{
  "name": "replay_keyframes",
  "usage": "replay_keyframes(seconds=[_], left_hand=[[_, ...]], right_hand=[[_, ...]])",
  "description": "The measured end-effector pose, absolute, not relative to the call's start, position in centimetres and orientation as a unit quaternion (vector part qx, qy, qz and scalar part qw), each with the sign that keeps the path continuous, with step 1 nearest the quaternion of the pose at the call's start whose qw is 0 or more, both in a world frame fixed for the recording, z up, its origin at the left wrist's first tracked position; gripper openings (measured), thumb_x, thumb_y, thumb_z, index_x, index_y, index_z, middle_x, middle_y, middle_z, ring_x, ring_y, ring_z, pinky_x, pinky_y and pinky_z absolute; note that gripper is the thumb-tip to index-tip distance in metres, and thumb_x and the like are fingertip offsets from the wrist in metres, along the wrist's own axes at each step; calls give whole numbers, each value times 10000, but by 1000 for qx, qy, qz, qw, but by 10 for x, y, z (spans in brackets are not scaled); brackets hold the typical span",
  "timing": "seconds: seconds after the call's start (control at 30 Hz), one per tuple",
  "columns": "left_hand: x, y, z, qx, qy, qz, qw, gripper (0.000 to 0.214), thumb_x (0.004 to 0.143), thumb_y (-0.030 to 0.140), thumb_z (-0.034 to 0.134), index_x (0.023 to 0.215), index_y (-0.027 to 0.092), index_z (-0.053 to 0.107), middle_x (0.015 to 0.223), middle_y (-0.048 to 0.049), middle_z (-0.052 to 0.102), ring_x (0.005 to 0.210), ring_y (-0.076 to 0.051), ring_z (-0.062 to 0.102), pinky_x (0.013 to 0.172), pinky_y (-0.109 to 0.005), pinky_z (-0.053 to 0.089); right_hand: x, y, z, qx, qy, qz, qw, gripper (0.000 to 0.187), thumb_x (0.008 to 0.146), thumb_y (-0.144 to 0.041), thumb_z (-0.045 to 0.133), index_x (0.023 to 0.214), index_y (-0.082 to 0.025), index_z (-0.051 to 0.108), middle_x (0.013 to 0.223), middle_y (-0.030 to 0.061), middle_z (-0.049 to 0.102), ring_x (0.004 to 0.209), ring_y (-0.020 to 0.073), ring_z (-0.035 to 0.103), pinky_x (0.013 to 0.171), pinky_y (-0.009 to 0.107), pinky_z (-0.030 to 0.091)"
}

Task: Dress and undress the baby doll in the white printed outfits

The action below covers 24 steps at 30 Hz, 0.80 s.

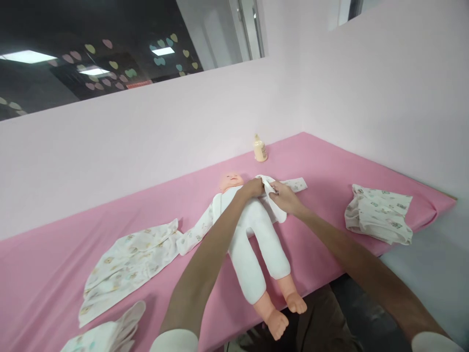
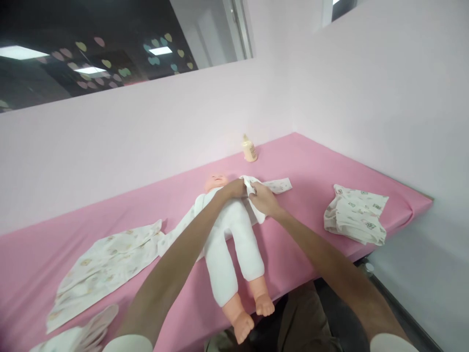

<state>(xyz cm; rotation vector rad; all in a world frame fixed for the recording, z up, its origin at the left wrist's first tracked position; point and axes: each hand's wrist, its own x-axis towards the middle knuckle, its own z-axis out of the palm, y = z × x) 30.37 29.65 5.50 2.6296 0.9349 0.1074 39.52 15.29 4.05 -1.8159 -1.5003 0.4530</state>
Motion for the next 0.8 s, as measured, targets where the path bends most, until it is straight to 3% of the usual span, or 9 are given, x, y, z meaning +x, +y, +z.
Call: replay_keyframes(seconds=[0.1,0.17,0.23,0.3,0.4,0.6,0.7,0.8], left_hand=[[260,267,72,922,367,32,122,147,819,205,494,820,151,631,947,-139,686,913,-273,632,852,-390,473],[223,242,81,899,431,62,46,294,913,332,419,1035,151,616,1201,-171,625,1140,-329,568,942,-446,436],[187,218,84,847,526,76,-2,383,940,386,375,1167,144,566,1263,-181,583,1179,-342,547,943,-458,434],[158,198,80,801,595,69,13,427,946,421,354,1207,134,534,1271,-190,572,1163,-344,561,912,-446,446],[129,181,62,771,623,59,116,457,943,459,324,1194,139,533,1214,-175,614,1114,-330,598,876,-420,454],[111,177,28,759,557,162,296,295,893,324,375,1065,179,565,1052,-84,688,956,-216,651,761,-295,476],[110,178,22,748,558,161,320,227,873,314,401,992,182,542,956,-53,687,849,-195,648,695,-281,472],[117,173,21,768,583,105,244,147,861,265,397,906,183,510,968,-85,681,863,-234,645,685,-312,456]], right_hand=[[393,148,41,-694,-561,204,402,168,834,-206,383,803,-214,548,769,0,616,742,173,573,619,260,411],[389,150,45,-689,-560,212,408,162,844,-227,403,782,-215,553,736,-5,609,730,171,570,611,257,403],[379,154,49,-676,-570,221,413,174,852,-226,416,835,-210,588,793,2,647,768,170,591,647,255,422],[364,157,54,-650,-586,233,425,198,863,-214,420,903,-203,613,933,20,687,858,165,617,726,252,448],[340,155,55,-618,-623,237,417,228,880,-205,422,988,-201,623,1096,36,681,980,165,620,819,252,448],[323,127,46,-656,-679,179,277,346,866,-209,453,1194,-203,561,1008,49,671,875,202,610,694,292,414],[328,112,43,-702,-653,156,235,325,840,-238,495,1160,-225,553,957,53,664,825,224,604,643,306,379],[333,103,42,-716,-652,128,215,239,858,-191,433,1048,-226,574,907,63,668,794,228,607,619,309,346]])
